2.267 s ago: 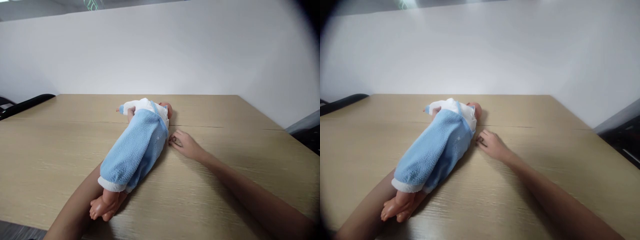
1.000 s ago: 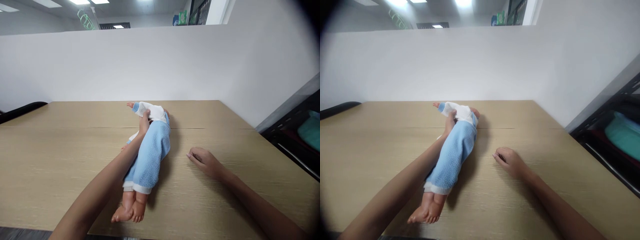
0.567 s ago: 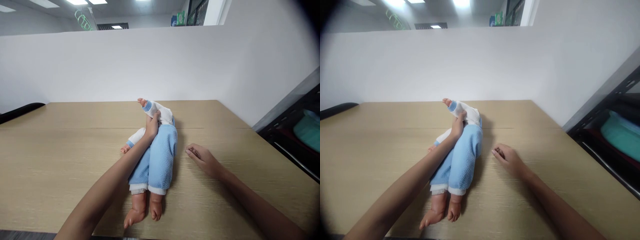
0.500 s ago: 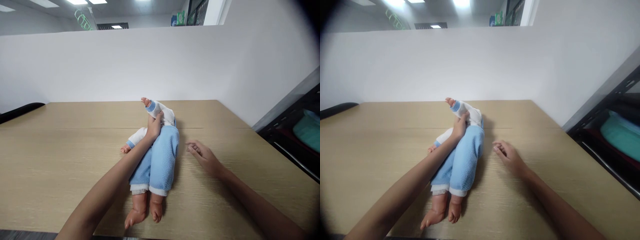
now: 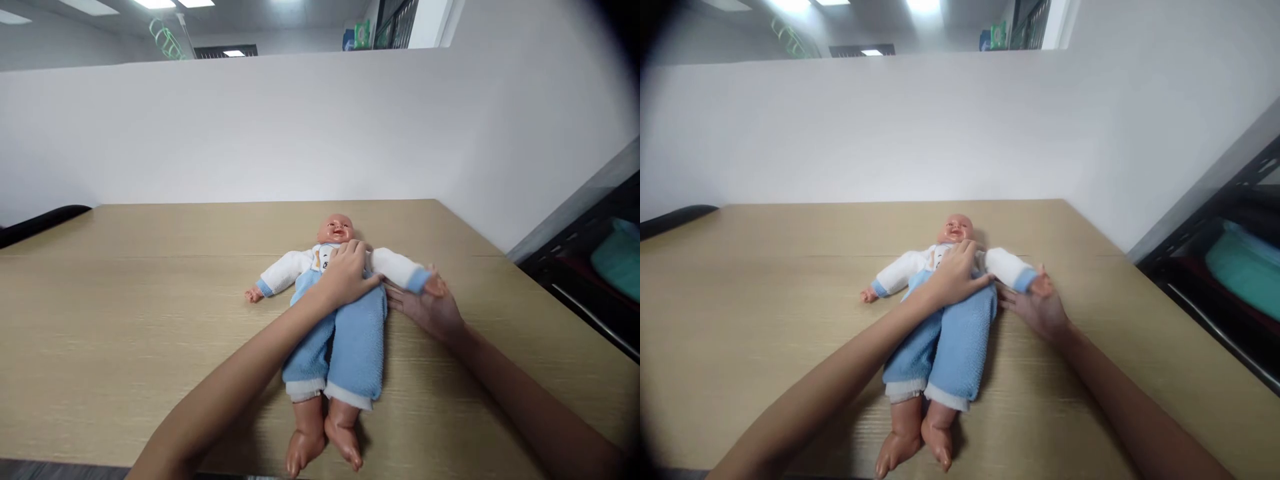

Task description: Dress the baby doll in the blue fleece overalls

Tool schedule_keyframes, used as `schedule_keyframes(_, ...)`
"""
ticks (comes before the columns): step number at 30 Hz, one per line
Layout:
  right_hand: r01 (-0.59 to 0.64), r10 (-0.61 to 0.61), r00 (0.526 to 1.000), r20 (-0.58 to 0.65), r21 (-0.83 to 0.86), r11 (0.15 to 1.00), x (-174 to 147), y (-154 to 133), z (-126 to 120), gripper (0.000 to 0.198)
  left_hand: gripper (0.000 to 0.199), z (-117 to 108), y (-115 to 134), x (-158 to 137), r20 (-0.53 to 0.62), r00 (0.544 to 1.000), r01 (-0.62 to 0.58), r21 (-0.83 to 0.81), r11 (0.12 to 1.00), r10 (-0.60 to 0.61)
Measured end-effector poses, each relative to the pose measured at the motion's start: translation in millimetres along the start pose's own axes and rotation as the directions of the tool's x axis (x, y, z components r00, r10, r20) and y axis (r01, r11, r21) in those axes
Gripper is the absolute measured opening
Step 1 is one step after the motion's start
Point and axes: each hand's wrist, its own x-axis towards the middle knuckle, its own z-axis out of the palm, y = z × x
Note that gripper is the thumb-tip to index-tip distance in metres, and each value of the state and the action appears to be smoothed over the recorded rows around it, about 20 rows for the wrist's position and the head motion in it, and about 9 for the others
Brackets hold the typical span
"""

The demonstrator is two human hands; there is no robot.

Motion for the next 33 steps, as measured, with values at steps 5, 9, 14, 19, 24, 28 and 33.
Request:
schedule_keyframes(5,-0.025,0.04,0.996,-0.075,0.181,0.983,-3.8,-8.3,4.9,0.072,0.028,-28.9,-26.0,-37.8,-0.114,0.991,0.062,-0.024,0.998,-0.065)
schedule_keyframes(9,-0.03,0.06,0.991,-0.12,0.237,0.971,-3.6,-13.5,3.2,0.062,0.027,-50.1,-75.9,-77.4,-0.117,0.973,0.185,-0.137,0.973,-0.201)
schedule_keyframes(14,-0.029,0.093,0.979,-0.18,0.333,0.943,-0.6,-16.6,6.4,0.058,0.034,-60.8,-108.7,-113.0,0.073,0.993,0.101,-0.125,0.987,-0.092)
schedule_keyframes(19,-0.035,0.145,0.957,-0.25,0.397,0.917,1.8,-19.2,11.3,0.055,0.039,-65.6,-105.1,-115.4,0.166,0.978,0.151,-0.134,0.979,-0.128)
schedule_keyframes(24,-0.036,0.15,0.955,-0.255,0.403,0.914,2.6,-19.7,11.3,0.05,0.034,-71.8,-103.0,-109.4,0.241,0.96,0.194,-0.203,0.96,-0.143)
schedule_keyframes(28,0.005,0.102,0.953,-0.284,0.351,0.936,3.5,-17.7,10.7,0.047,0.033,-74.6,-103.1,-107.7,0.258,0.951,0.24,-0.272,0.932,-0.17)
schedule_keyframes(33,0.021,0.059,0.963,-0.263,0.29,0.957,9.6,-13.7,-0.2,0.042,0.032,-74.1,-99.0,-108.8,0.218,0.961,0.241,-0.36,0.902,-0.17)
